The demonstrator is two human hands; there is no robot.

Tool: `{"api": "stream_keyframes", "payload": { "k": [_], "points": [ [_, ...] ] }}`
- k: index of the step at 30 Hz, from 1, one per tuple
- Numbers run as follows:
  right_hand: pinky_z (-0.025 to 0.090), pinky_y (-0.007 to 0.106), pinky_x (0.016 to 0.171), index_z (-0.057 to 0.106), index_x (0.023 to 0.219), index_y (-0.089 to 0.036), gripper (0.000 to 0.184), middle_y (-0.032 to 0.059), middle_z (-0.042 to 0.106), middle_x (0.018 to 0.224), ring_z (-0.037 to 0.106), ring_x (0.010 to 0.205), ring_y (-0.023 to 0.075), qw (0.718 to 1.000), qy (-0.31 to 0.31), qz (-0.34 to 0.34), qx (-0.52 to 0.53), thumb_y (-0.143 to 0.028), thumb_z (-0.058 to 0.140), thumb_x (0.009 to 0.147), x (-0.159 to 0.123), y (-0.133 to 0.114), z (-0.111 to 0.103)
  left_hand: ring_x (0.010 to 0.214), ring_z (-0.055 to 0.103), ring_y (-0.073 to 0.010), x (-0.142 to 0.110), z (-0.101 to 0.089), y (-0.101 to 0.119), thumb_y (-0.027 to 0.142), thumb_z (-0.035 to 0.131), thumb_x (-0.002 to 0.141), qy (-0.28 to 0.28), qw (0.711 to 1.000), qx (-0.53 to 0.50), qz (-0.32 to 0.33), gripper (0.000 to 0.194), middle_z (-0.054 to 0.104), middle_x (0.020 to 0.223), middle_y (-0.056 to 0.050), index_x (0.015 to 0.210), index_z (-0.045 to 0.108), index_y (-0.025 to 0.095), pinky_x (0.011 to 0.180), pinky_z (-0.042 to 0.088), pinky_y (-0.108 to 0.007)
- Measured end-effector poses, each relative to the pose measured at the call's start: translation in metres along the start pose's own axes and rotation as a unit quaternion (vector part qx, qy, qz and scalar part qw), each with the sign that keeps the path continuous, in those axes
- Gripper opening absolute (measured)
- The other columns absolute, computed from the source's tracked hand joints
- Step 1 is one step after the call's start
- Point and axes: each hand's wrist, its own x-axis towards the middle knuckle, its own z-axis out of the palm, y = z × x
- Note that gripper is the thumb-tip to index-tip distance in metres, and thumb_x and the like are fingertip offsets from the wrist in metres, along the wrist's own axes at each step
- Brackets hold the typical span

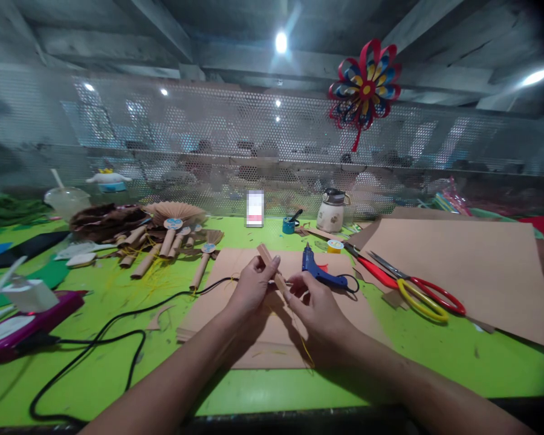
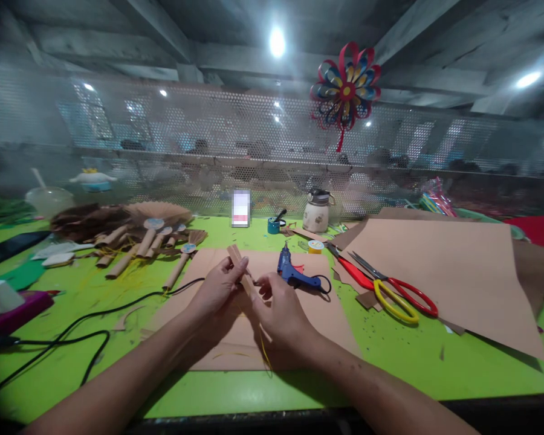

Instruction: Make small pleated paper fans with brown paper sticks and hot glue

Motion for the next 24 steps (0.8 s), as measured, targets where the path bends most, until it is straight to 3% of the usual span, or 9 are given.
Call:
{"api": "stream_keyframes", "payload": {
  "k": [7,12,17,20,24],
  "points": [
    [0.040,0.024,0.052,0.065,0.077,-0.015,0.027,0.0031,0.061,0.069,0.053,0.060,0.0147,0.987,-0.046,0.084,0.127,-0.040,0.063,0.085,0.001,0.011,0.007,0.056,0.055,-0.0109,-0.003,0.003,0.002,0.046,0.080,0.068,-0.005,1.000,0.003,0.016,0.041,0.054,0.064,0.005,0.080,0.053,0.018,0.057,0.049,-0.024],
    [0.039,0.023,0.049,0.061,0.075,-0.016,0.026,-0.0010,0.057,0.060,0.051,0.053,0.0121,0.970,-0.026,0.120,0.208,-0.040,0.066,0.082,0.002,0.010,0.005,0.062,0.061,-0.0158,-0.013,0.006,0.008,0.040,0.082,0.068,-0.064,0.996,-0.035,-0.053,0.042,0.062,0.073,0.001,0.097,0.059,0.020,0.060,0.051,-0.029],
    [0.038,0.022,0.046,0.058,0.074,-0.017,0.030,-0.0002,0.061,0.054,0.051,0.046,0.0107,0.972,-0.003,0.110,0.210,-0.044,0.067,0.081,0.006,0.004,-0.003,0.082,0.068,-0.0213,-0.012,0.002,0.010,0.022,0.088,0.060,-0.121,0.990,-0.010,-0.066,0.050,0.071,0.096,-0.010,0.105,0.066,0.015,0.072,0.054,-0.032],
    [0.041,0.022,0.044,0.055,0.072,-0.018,0.032,-0.0009,0.061,0.052,0.051,0.044,0.0108,0.970,0.002,0.114,0.217,-0.046,0.067,0.080,0.004,0.001,-0.003,0.074,0.069,-0.0214,-0.009,-0.001,0.007,0.022,0.087,0.061,-0.134,0.988,-0.019,-0.079,0.046,0.072,0.091,-0.011,0.102,0.068,0.014,0.065,0.054,-0.033],
    [0.047,0.024,0.041,0.055,0.077,-0.018,0.037,-0.0030,0.060,0.056,0.053,0.044,0.0113,0.950,-0.010,0.138,0.279,-0.052,0.068,0.077,-0.002,-0.002,0.003,0.063,0.067,-0.0202,-0.010,-0.002,0.004,0.023,0.086,0.063,-0.108,0.989,-0.024,-0.102,0.039,0.071,0.081,-0.010,0.096,0.068,0.012,0.054,0.052,-0.030]
  ]
}}
